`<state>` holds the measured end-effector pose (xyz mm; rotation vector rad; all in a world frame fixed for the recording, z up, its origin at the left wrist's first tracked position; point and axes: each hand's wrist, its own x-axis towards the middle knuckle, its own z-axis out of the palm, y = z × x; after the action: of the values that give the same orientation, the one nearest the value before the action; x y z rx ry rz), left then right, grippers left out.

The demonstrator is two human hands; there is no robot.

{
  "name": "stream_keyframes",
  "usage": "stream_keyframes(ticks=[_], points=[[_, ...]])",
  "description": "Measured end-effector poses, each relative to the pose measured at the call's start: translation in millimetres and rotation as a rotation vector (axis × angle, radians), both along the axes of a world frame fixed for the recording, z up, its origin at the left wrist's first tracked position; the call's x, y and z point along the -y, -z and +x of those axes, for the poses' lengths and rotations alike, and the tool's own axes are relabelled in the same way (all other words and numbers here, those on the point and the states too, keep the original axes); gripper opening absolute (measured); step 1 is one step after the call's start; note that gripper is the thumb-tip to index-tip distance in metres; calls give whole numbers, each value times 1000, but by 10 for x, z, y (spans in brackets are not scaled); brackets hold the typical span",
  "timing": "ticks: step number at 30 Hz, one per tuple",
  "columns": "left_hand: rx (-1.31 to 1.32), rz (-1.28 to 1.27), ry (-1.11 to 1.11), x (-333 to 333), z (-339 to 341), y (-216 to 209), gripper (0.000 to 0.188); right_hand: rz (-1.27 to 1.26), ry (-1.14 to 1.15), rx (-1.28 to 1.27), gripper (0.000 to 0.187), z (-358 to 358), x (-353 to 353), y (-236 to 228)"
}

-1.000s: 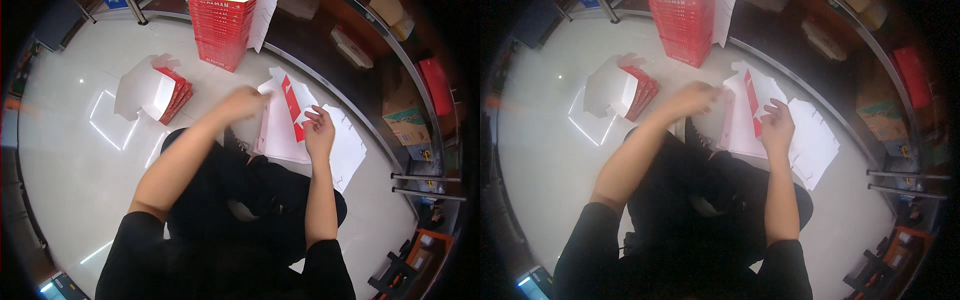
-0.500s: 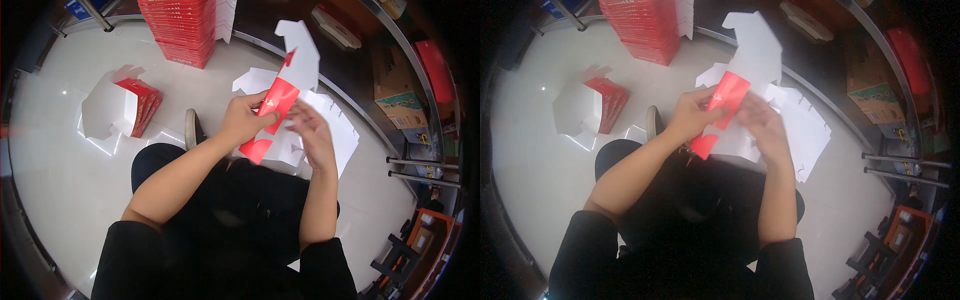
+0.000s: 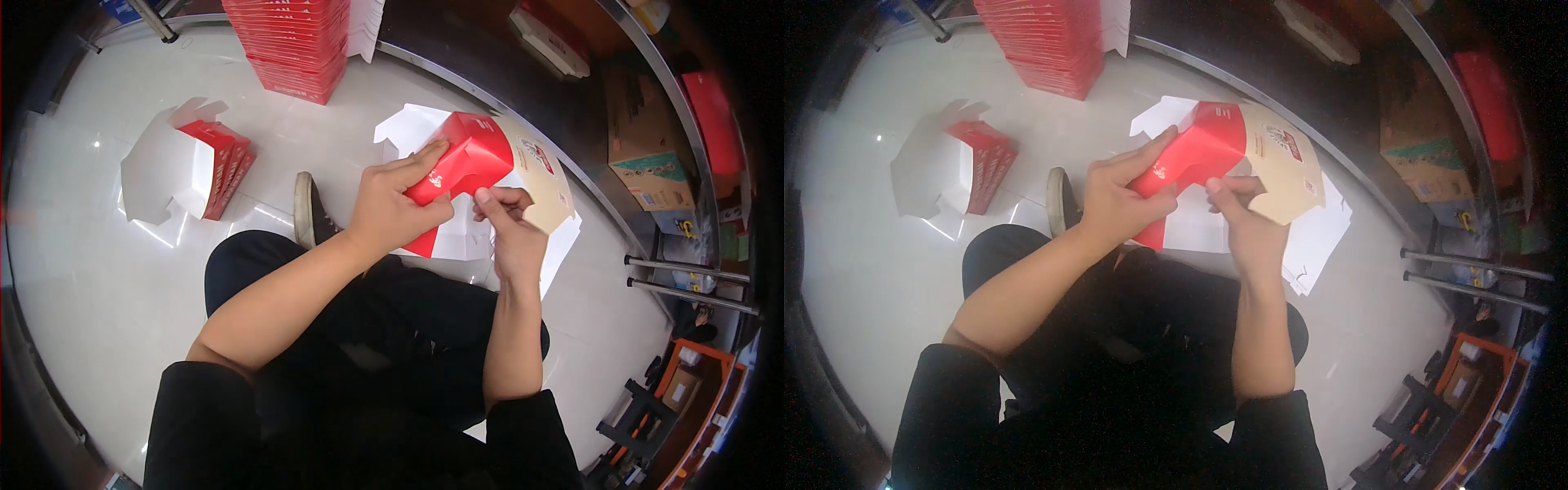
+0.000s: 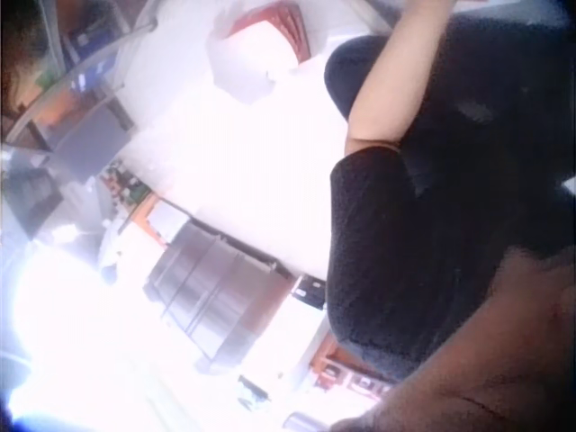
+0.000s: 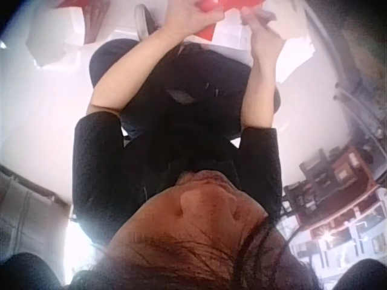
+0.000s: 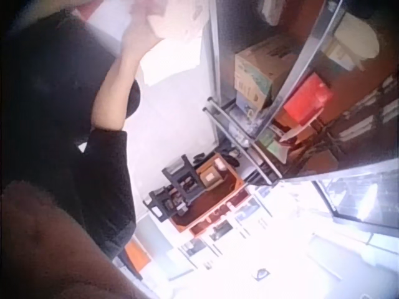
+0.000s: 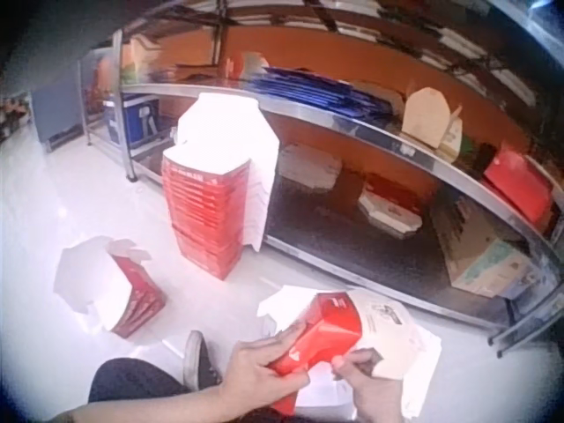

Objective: The person sits on the floor and assembles flat-packed red and white cardboard boxes. They fold the flaps, tuck tabs into slots, and stack the finished boxes. The person handles multiple boxes one at a time, moving from a stack of flat pieces to a stack of assembled boxes.

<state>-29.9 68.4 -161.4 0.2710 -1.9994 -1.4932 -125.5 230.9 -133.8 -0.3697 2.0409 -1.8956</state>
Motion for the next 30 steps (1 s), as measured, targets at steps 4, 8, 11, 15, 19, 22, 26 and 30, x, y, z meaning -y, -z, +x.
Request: stream_keyframes(ticks=[4,8,11,15,19,22,26,30], points=[[38,52,-30,-16,70,-31,64,-102,-45,46,13,122,49,79],[-58,-50,-54,-41,74,-15,66,-216,-134,88,11,218,93,121],[-59,86,58,-51,64,-19,68,-270,-111,217,15,231,111,112],[-53,-126,34,67,-22,-75,74,-140,-84,41,19,103,54,73],[300,207,239,166,2,-136,83,-15,-103,-221,17,65,16,79],[196,159,310,210,-30,-132,89,39,-192,-270,21,88,41,83],[154,702,187,261,-95,-60,85,198,-320,-514,39,48,16,8],[6,1154,9,346,-150,14,77,209,-394,-812,39,-4,-13,-16]])
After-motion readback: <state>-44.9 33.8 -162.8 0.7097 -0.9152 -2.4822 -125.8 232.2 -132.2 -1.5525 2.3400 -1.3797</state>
